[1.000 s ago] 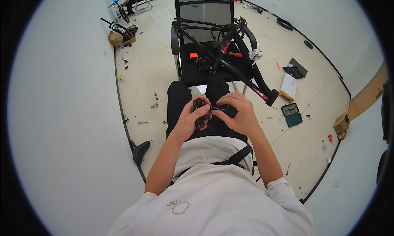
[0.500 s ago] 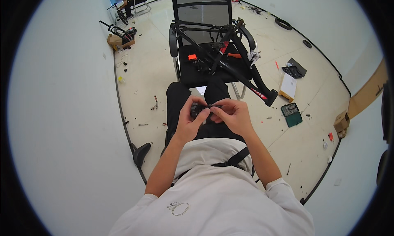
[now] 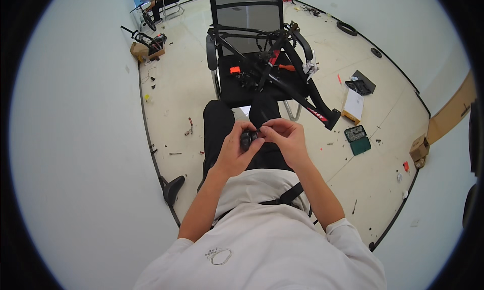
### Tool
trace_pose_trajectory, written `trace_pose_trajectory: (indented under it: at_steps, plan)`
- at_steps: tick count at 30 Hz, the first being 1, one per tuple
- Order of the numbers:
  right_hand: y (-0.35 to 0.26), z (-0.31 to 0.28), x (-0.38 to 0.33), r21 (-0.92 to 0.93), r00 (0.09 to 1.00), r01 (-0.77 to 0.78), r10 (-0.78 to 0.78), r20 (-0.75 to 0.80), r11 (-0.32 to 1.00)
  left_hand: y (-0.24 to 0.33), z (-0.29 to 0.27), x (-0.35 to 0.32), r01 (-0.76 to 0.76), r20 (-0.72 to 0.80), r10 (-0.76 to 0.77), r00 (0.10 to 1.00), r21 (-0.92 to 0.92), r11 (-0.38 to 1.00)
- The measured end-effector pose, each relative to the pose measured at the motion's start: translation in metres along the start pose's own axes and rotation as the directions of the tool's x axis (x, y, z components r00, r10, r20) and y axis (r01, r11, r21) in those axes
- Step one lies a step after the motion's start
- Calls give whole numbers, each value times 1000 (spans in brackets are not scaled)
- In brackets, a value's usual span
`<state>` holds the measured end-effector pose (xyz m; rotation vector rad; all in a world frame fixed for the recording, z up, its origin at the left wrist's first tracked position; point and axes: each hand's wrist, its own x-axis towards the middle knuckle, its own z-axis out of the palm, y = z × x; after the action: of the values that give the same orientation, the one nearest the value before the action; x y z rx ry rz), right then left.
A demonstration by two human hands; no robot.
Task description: The person sits on the floor and assembles a bicycle derailleur using an Allen key. They insert and tighten screws, adjust small components, and repeatedly check the assembly while holding the derailleur in their hands.
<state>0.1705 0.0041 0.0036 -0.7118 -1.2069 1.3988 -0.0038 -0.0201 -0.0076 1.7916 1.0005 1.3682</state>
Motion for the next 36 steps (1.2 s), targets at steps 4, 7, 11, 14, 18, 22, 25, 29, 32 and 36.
trace_pose_trajectory:
  at_steps: [4, 7, 11, 14, 18, 22, 25, 29, 32, 36]
  plan:
    - [6, 1, -5, -52, 999, 44, -45, -28, 998, -14, 6, 0, 88, -59, -102, 993, -210, 974]
    - [2, 0, -3, -151, 993, 114, -116, -3, 982, -4, 4, 2, 286, 41, -335, 941, -623, 728]
    - [-8, 2, -8, -393, 962, 269, -261, 76, 879, 3, -1, 5, 495, 258, -483, 837, -733, 467]
    - [-15, 4, -10, -514, 909, 416, -361, 208, 750, -2, -14, 11, 632, 425, -512, 746, -694, 344]
    - [-24, -3, -9, -555, 887, 460, -326, 327, 693, -3, -24, 11, 745, 578, -497, 648, -616, 256]
    - [-27, -5, -12, -592, 882, 460, -263, 390, 662, -5, -23, 11, 760, 597, -497, 630, -604, 238]
    - [-24, -9, -8, -679, 857, 509, -241, 455, 529, -5, -15, 9, 700, 504, -518, 691, -645, 307]
    - [-18, -7, -7, -596, 918, 395, -274, 287, 699, -1, -2, 6, 545, 280, -501, 819, -654, 525]
    - [-18, -9, -1, -512, 968, 241, -163, 192, 825, -2, 3, 7, 408, 160, -401, 902, -621, 669]
    - [-10, -18, 1, -159, 957, -215, 241, 164, 964, -9, 11, 1, 288, 38, -318, 947, -535, 794]
